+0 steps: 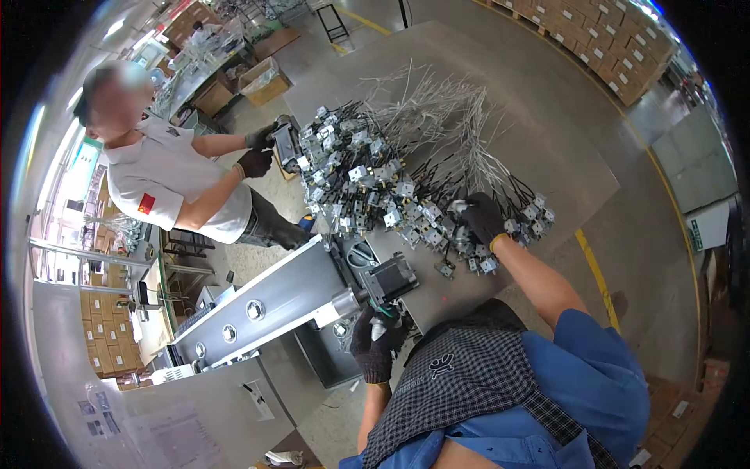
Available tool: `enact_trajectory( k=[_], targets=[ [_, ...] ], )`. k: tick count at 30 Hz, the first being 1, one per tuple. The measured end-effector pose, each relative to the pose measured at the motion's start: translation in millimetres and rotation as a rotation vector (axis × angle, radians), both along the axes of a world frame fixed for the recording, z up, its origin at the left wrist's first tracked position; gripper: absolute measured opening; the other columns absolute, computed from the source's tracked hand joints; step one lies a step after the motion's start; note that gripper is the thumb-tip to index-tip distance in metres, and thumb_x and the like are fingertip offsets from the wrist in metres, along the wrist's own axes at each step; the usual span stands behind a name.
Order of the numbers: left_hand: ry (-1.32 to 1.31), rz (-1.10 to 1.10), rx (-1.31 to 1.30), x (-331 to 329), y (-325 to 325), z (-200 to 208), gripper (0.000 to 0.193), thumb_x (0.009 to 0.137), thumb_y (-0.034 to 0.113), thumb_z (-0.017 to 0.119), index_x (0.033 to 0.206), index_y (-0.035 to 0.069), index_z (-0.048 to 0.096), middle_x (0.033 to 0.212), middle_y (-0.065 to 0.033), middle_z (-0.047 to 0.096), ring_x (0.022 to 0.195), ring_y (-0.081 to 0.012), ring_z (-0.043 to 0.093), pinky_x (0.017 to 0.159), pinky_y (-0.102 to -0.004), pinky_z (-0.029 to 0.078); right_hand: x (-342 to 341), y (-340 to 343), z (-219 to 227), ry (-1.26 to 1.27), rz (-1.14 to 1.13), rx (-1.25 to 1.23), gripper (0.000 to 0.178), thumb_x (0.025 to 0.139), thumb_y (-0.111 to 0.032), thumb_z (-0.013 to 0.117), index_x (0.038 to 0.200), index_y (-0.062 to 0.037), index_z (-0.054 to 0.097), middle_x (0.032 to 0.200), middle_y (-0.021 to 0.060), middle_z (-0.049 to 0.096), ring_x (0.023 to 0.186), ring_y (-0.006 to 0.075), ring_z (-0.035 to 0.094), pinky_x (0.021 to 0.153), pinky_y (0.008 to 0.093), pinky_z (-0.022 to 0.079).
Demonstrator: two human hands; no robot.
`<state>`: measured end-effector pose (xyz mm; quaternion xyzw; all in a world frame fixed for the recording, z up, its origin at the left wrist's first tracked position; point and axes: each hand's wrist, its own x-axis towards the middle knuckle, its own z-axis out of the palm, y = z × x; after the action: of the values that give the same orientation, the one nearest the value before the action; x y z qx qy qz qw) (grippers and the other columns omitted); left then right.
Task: Assembling and inspecting electronic cable bundles at a manual assembly station.
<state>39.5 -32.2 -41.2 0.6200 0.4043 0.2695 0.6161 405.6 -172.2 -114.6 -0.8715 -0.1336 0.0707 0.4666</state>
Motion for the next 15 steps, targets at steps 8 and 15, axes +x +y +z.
enact_trajectory(
  k=[8, 15],
  targets=[
    [0.055, -0.050, -0.097, 21.1, -5.0, 29.7, 0.045, 0.088, 0.012, 0.074, 0.130, 0.000, 0.064, 0.117, -0.0124, 0.071, 0.105, -0.0199, 0.066, 0.094, -0.0347, 0.052, -22.3, -1.8, 46.7, -0.165, -0.060, 0.120, 0.027, 0.083, -0.024, 0.073, 0.100, -0.0046, 0.066, 0.094, 0.0189, 0.070, 0.090, 0.0345, 0.069, 0.080, 0.0427, 0.053],
    [0.054, -0.178, 0.025, 28.4, -0.5, 20.8, 0.045, 0.088, 0.010, 0.072, 0.132, 0.000, 0.063, 0.119, -0.0118, 0.070, 0.107, -0.0192, 0.066, 0.095, -0.0344, 0.052, -1.1, 17.9, 12.7, 0.058, -0.022, -0.060, 0.050, 0.086, -0.034, 0.072, 0.126, -0.0062, 0.063, 0.118, 0.0209, 0.069, 0.106, 0.0383, 0.066, 0.094, 0.0433, 0.050]
  ],
)
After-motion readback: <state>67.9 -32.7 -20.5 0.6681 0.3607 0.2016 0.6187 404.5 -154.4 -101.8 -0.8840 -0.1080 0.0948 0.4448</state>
